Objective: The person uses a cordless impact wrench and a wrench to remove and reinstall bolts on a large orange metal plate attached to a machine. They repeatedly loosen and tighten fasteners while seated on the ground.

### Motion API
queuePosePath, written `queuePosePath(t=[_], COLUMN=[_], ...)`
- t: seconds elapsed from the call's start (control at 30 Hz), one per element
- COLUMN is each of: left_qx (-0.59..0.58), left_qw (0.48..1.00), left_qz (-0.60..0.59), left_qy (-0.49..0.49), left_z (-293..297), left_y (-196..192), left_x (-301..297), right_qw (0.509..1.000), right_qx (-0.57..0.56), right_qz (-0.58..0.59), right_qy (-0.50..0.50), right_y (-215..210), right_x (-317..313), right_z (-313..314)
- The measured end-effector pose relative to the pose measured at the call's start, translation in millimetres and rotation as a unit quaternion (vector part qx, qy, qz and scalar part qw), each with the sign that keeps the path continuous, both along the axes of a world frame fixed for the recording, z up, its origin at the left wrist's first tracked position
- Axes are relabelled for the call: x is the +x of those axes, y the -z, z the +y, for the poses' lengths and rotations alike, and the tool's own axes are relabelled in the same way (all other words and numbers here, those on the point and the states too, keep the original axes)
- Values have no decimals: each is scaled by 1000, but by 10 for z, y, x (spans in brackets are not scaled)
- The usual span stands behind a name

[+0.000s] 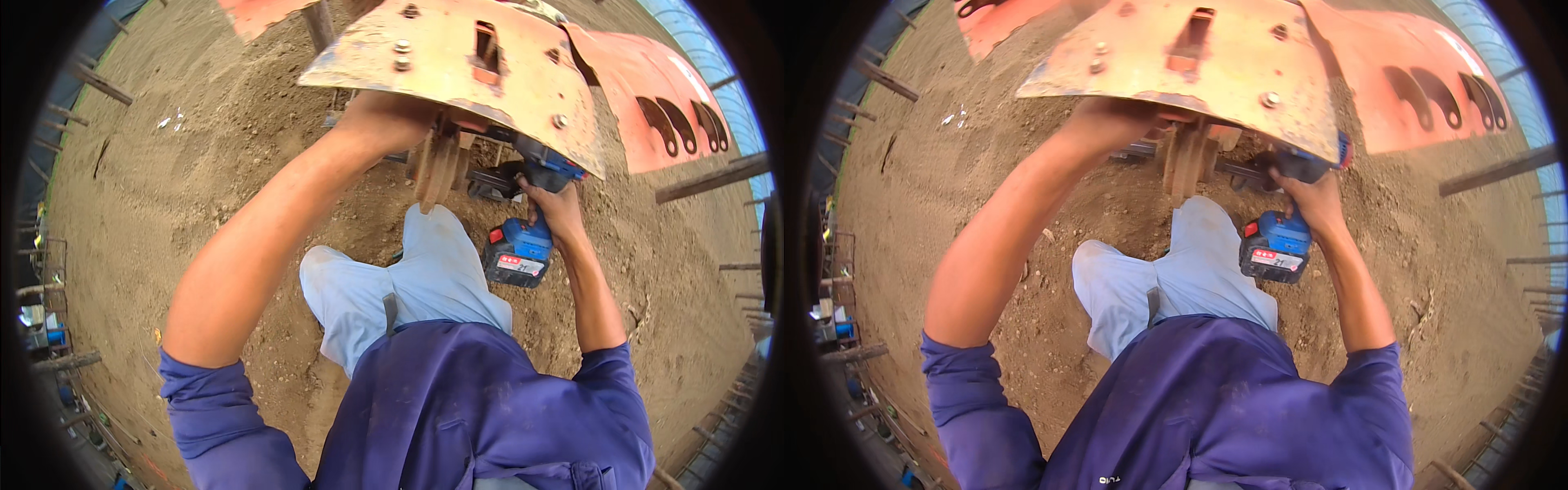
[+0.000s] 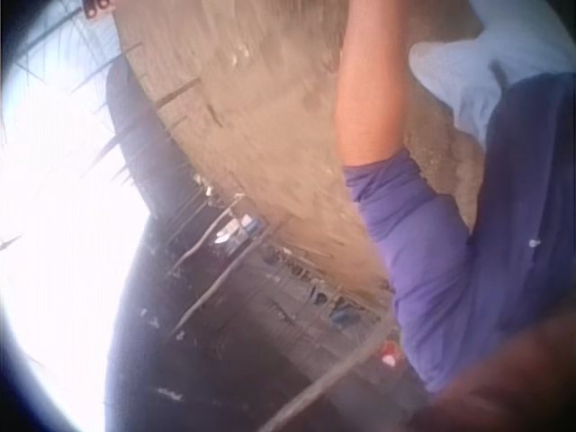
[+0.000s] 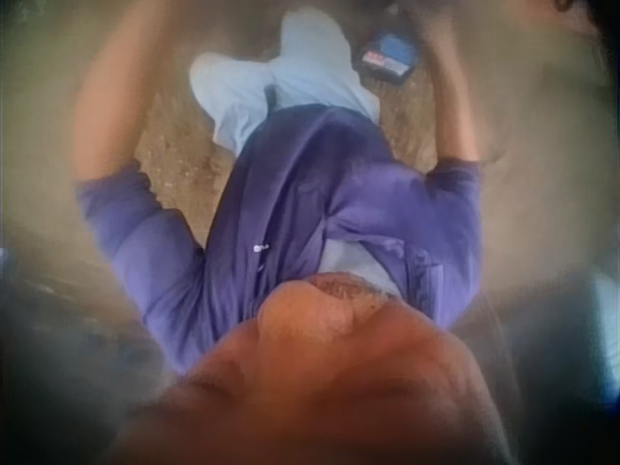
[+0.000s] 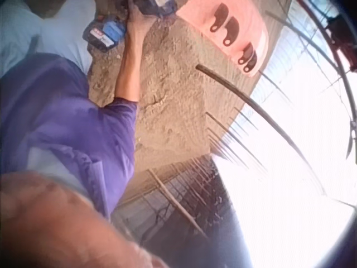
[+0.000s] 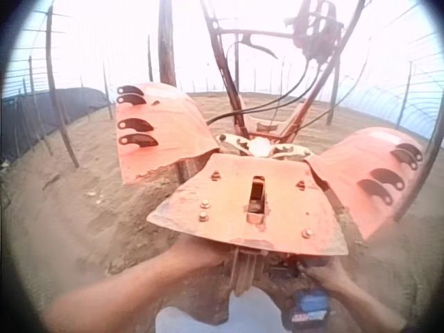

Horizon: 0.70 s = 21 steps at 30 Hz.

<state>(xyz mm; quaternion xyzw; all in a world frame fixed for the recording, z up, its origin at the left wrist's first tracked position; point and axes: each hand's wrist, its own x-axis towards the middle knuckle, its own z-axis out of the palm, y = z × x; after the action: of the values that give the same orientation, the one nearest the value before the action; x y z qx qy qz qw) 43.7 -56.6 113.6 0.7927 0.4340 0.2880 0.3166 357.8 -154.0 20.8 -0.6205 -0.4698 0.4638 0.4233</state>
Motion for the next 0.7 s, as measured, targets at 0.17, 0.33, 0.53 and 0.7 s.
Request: queuePosePath(t=[0.17, 0.33, 0.53, 0.7], left_qx=[-65, -213, -193, -178], left_qw=[996, 968, 970, 970], left_qz=[36, -113, -113, -135], left_qy=[-52, -66, -94, -98], left_z=[-132, -229, -256, -301], left_y=[-51, -180, -227, -257], left_x=[49, 48, 167, 204], right_qw=[1000, 1000, 1000, 1000], right_qx=[-2, 14, 1, 17], right_qz=[0, -5, 22, 23], right_qy=[-9, 8, 11, 9], right_y=[21, 8, -61, -91], right_x=[5, -3, -37, -54], right_z=[59, -29, -50, -70])
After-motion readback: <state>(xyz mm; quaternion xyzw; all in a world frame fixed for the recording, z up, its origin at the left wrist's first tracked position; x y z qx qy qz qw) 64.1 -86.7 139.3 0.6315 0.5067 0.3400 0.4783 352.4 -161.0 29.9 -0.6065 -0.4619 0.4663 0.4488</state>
